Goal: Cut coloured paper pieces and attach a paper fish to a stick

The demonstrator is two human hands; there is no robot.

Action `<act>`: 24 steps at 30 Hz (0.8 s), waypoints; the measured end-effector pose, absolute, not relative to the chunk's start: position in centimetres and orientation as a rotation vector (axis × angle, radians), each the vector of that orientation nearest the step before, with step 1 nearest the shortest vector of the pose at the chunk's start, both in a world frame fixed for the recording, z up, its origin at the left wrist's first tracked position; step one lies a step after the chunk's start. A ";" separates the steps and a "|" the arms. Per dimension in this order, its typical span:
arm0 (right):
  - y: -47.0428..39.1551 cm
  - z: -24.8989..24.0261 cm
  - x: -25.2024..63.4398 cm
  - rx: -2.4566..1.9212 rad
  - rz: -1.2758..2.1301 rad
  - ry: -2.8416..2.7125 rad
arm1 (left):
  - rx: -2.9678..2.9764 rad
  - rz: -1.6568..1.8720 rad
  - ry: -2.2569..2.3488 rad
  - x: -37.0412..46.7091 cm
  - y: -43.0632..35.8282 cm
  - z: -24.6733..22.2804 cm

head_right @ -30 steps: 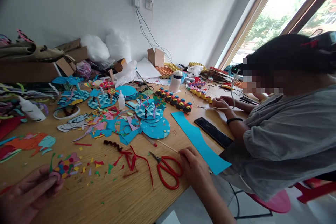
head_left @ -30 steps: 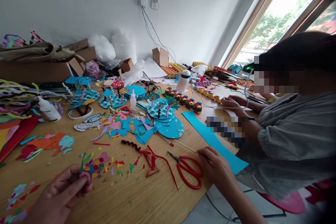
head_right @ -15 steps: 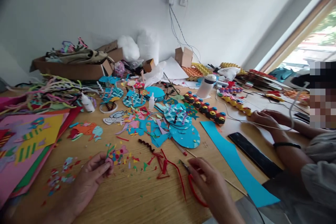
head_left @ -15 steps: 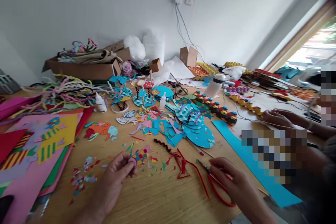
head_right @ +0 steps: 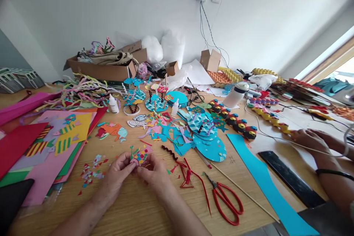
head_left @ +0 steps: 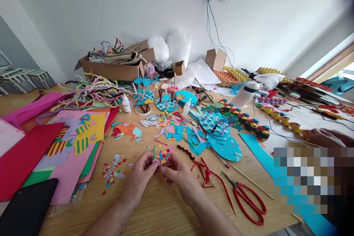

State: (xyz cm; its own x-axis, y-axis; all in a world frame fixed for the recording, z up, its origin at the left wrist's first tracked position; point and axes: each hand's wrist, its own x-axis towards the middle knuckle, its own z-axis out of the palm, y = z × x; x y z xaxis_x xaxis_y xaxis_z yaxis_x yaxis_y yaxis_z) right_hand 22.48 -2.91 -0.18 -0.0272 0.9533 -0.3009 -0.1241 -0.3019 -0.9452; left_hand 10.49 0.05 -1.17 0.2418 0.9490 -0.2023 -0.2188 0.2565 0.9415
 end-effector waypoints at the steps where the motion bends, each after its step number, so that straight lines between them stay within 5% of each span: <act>1: -2.8 -0.2 22.3 -1.318 1.506 -0.938 | 0.964 0.983 0.966 10.5 0.1 -1.2; 24: -5.1 2.8 27.5 -1.592 1.255 -1.052 | 1.409 0.828 1.064 10.7 0.3 -3.5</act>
